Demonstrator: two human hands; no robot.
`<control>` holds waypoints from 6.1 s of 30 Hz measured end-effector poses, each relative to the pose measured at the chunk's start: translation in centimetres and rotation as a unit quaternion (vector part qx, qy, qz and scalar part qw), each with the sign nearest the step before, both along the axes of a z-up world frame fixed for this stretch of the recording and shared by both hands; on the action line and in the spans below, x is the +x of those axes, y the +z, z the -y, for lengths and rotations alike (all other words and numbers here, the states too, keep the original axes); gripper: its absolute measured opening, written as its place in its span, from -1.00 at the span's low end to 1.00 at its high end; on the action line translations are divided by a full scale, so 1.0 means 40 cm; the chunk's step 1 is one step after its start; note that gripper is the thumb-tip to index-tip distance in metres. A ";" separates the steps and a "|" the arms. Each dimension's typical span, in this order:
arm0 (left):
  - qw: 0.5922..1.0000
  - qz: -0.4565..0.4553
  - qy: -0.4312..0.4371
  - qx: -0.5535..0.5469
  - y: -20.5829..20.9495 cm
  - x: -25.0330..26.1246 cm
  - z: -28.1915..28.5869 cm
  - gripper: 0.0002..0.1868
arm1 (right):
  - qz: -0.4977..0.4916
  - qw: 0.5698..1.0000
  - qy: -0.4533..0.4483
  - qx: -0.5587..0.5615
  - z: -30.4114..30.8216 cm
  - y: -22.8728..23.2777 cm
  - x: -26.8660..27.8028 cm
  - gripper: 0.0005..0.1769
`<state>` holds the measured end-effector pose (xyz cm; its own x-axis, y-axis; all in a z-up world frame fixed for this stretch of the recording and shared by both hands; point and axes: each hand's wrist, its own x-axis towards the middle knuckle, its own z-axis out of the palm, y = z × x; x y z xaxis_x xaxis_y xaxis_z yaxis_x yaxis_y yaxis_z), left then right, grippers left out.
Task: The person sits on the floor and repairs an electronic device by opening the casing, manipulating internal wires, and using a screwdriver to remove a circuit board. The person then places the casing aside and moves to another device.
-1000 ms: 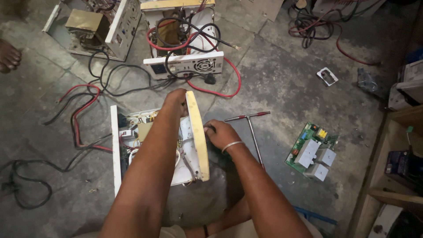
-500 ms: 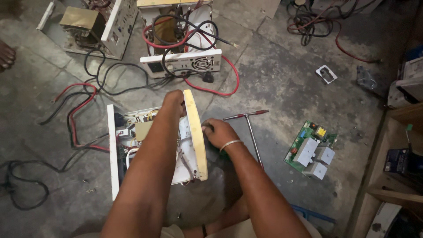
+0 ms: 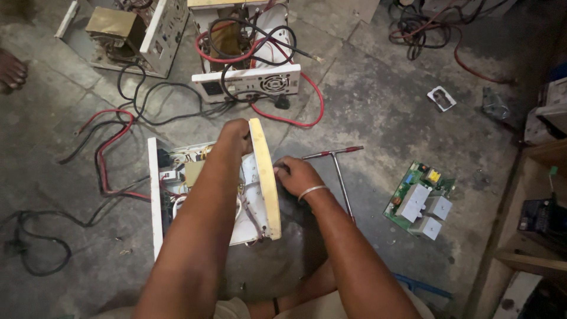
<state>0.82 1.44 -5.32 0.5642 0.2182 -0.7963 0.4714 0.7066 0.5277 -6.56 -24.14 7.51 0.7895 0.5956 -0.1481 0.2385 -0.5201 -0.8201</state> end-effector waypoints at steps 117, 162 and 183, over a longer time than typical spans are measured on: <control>0.924 -0.215 -0.162 0.272 0.043 -1.211 -0.504 -0.80 | -0.141 0.989 -0.031 -0.039 0.086 0.022 -0.033 -0.48; 0.977 0.147 0.099 -0.122 0.355 -0.590 0.431 -0.61 | -0.432 0.885 -0.111 0.137 0.031 0.000 -0.133 -0.32; 0.978 0.119 0.047 -0.162 0.562 -0.606 0.277 -0.43 | -0.513 0.830 -0.145 0.164 0.048 -0.033 -0.113 -0.06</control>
